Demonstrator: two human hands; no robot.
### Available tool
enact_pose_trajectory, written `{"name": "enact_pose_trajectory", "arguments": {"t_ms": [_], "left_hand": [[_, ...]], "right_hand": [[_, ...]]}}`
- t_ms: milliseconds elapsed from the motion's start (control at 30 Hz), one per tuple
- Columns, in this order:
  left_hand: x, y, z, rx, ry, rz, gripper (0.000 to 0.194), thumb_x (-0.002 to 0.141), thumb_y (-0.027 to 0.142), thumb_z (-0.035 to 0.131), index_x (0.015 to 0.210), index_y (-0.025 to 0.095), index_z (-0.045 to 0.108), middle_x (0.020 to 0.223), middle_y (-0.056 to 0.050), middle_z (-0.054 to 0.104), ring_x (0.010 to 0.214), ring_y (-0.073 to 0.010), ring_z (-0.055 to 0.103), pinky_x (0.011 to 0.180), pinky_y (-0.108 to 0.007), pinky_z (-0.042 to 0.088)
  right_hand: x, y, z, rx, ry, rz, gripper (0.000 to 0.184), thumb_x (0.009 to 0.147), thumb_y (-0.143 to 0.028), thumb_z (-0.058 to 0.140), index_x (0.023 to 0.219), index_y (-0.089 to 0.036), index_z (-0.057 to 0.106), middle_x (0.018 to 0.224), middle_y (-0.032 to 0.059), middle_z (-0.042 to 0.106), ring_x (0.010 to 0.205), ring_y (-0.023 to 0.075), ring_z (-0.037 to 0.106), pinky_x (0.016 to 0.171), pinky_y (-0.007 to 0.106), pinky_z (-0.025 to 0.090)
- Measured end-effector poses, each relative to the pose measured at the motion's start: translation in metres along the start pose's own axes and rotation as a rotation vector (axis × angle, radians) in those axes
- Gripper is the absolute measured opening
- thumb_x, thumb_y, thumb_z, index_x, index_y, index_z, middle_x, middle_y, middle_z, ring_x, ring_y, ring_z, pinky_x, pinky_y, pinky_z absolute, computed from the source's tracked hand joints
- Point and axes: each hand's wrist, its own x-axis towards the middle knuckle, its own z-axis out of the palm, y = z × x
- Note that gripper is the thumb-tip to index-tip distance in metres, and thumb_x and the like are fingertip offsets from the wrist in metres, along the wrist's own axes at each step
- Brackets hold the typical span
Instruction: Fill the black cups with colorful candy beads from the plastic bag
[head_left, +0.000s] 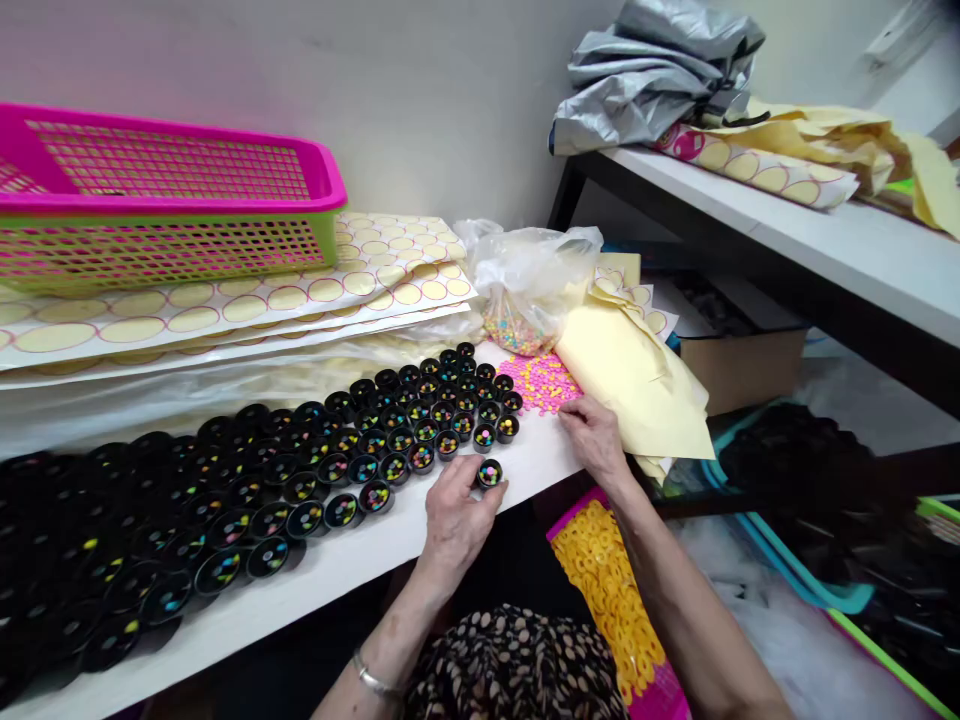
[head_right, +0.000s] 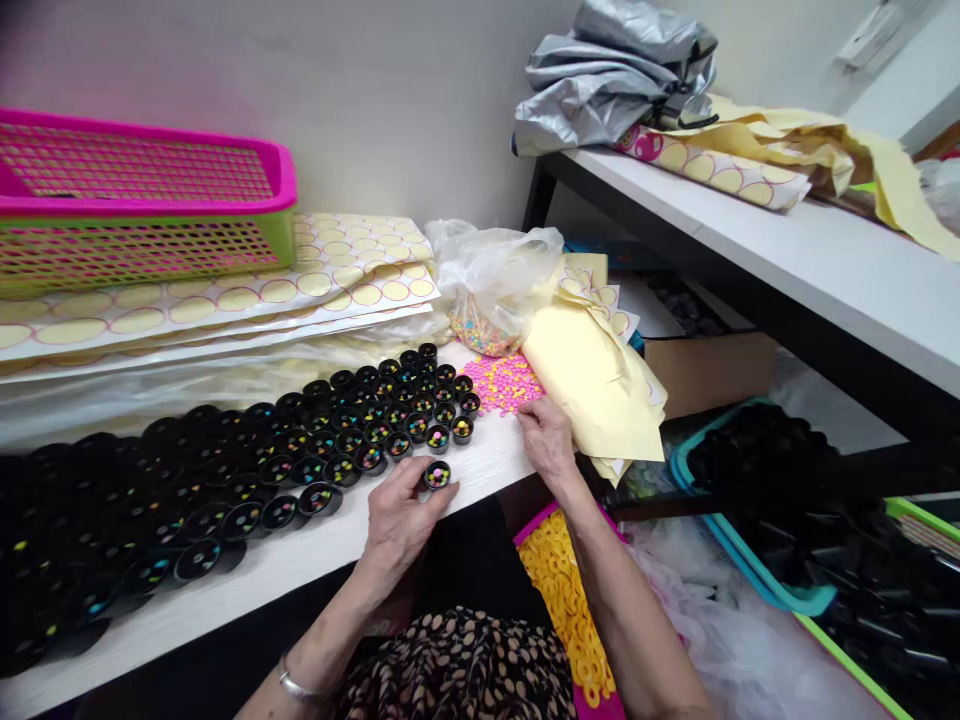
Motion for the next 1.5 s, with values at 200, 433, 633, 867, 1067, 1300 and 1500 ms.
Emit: {"name": "enact_pose_trajectory", "arguments": {"t_ms": [200,433,633,867,1067,1300,1500], "left_hand": [[0.002,0.001,0.001,0.005,0.000,-0.004,0.016,0.073,0.023,0.064,0.088,0.018,0.060,0.081,0.001,0.059,0.073,-0.0119,0.055,0.068,-0.023,0.043],[0.002,0.003,0.002,-0.055,0.044,-0.009,0.027,0.070,0.021,0.065,0.096,0.018,0.060,0.085,0.000,0.060,0.071,-0.0111,0.055,0.066,-0.022,0.045],[0.002,0.003,0.004,-0.067,0.061,-0.043,0.048,0.070,0.022,0.066,0.116,0.017,0.053,0.093,-0.003,0.061,0.072,-0.0115,0.056,0.064,-0.022,0.048],[0.001,-0.001,0.004,-0.014,0.019,-0.027,0.053,0.070,0.021,0.064,0.120,0.014,0.050,0.101,-0.007,0.062,0.087,-0.0168,0.059,0.073,-0.027,0.050],[-0.001,-0.006,0.007,0.002,0.018,-0.031,0.056,0.070,0.019,0.062,0.124,0.014,0.049,0.110,-0.009,0.061,0.094,-0.0190,0.059,0.080,-0.030,0.050],[-0.002,-0.012,0.007,0.024,0.000,-0.051,0.059,0.067,0.018,0.062,0.125,0.016,0.049,0.116,-0.009,0.059,0.102,-0.0211,0.058,0.087,-0.033,0.049],[0.001,-0.015,0.008,0.071,0.044,-0.006,0.056,0.069,0.026,0.065,0.122,0.017,0.050,0.108,-0.008,0.063,0.088,-0.0182,0.061,0.079,-0.031,0.051]], "right_hand": [[-0.003,0.015,0.011,-0.091,-0.046,-0.075,0.012,0.075,-0.016,0.051,0.069,-0.019,0.061,0.073,0.0027,0.055,0.073,0.0160,0.053,0.069,0.030,0.041],[-0.003,-0.029,0.024,0.023,-0.100,-0.375,0.016,0.085,-0.020,0.049,0.086,-0.019,0.064,0.080,0.0033,0.052,0.075,0.0146,0.051,0.065,0.028,0.042],[-0.023,-0.060,0.038,-0.352,-0.196,-0.645,0.021,0.087,-0.027,0.050,0.098,-0.019,0.065,0.091,0.0074,0.056,0.083,0.0195,0.045,0.071,0.034,0.038],[-0.024,-0.064,0.044,-0.549,-0.237,-0.632,0.022,0.089,-0.026,0.044,0.090,-0.019,0.066,0.093,0.0069,0.058,0.084,0.0201,0.042,0.073,0.034,0.034],[-0.027,-0.059,0.047,-0.584,-0.263,-0.651,0.018,0.086,-0.021,0.048,0.091,-0.019,0.065,0.091,0.0061,0.059,0.083,0.0202,0.041,0.073,0.035,0.031],[-0.026,-0.060,0.052,-0.579,-0.260,-0.650,0.015,0.084,-0.019,0.048,0.083,-0.017,0.063,0.085,0.0060,0.058,0.085,0.0205,0.042,0.076,0.037,0.030],[-0.021,-0.068,0.049,-0.555,-0.233,-0.607,0.014,0.085,-0.021,0.049,0.079,-0.018,0.062,0.085,0.0054,0.057,0.084,0.0201,0.042,0.073,0.035,0.032]]}}
